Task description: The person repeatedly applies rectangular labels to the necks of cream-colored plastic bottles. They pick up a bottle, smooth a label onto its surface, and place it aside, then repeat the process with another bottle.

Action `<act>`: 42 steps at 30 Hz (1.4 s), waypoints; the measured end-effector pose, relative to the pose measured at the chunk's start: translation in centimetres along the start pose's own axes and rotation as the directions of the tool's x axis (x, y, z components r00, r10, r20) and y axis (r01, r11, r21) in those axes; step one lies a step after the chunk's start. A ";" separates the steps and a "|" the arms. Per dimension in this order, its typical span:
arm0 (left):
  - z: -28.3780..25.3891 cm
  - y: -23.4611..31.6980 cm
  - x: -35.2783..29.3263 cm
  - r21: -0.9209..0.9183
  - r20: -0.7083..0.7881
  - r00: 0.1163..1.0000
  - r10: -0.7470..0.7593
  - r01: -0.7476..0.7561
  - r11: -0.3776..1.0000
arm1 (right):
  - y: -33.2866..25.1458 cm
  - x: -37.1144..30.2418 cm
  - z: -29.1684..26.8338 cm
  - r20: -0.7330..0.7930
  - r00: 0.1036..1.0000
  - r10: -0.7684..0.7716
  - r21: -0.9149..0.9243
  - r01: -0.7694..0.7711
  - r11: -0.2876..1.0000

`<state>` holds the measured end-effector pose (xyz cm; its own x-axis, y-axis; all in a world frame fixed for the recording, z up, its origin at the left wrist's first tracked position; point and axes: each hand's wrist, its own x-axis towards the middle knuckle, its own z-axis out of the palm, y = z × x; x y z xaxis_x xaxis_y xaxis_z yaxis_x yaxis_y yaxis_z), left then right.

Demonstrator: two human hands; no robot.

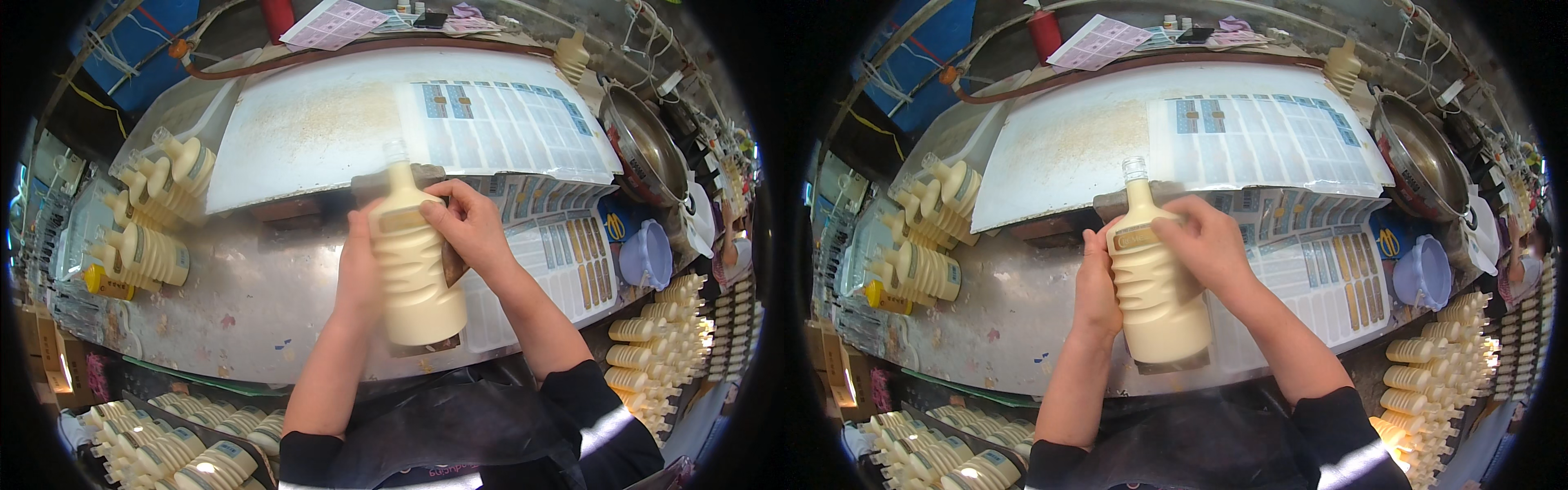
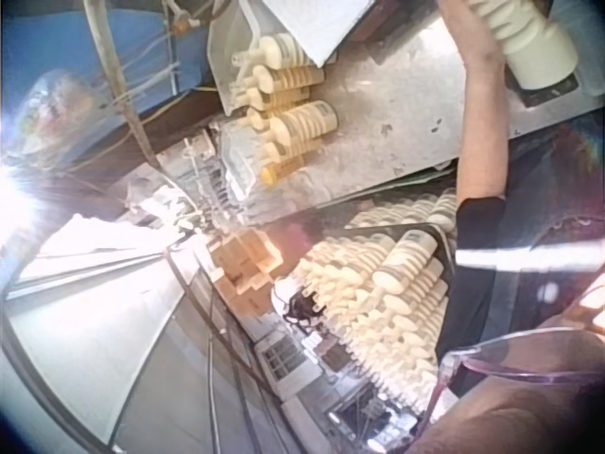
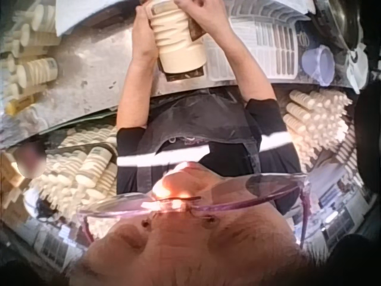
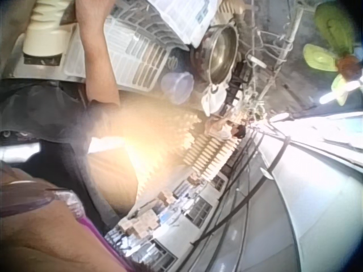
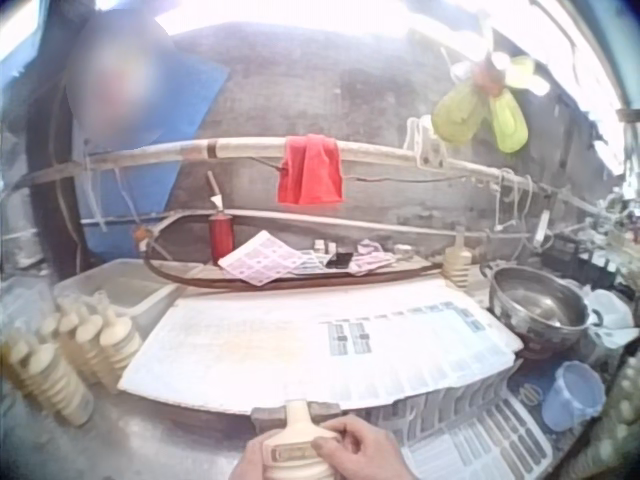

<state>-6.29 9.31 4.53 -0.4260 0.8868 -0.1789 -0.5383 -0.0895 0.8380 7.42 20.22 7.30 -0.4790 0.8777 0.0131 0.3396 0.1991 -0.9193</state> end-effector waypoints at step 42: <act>0.2 0.1 0.6 0.204 0.003 1.000 0.007 -0.007 0.979 | 1.2 -1.9 -1.6 -0.277 0.941 -0.193 -0.012 0.197 0.980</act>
<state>-6.44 9.95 4.61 -0.4273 0.8877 -0.1714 -0.3755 -0.0018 0.9268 10.06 19.53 6.80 -0.2921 0.9086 0.2984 0.2482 0.3734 -0.8939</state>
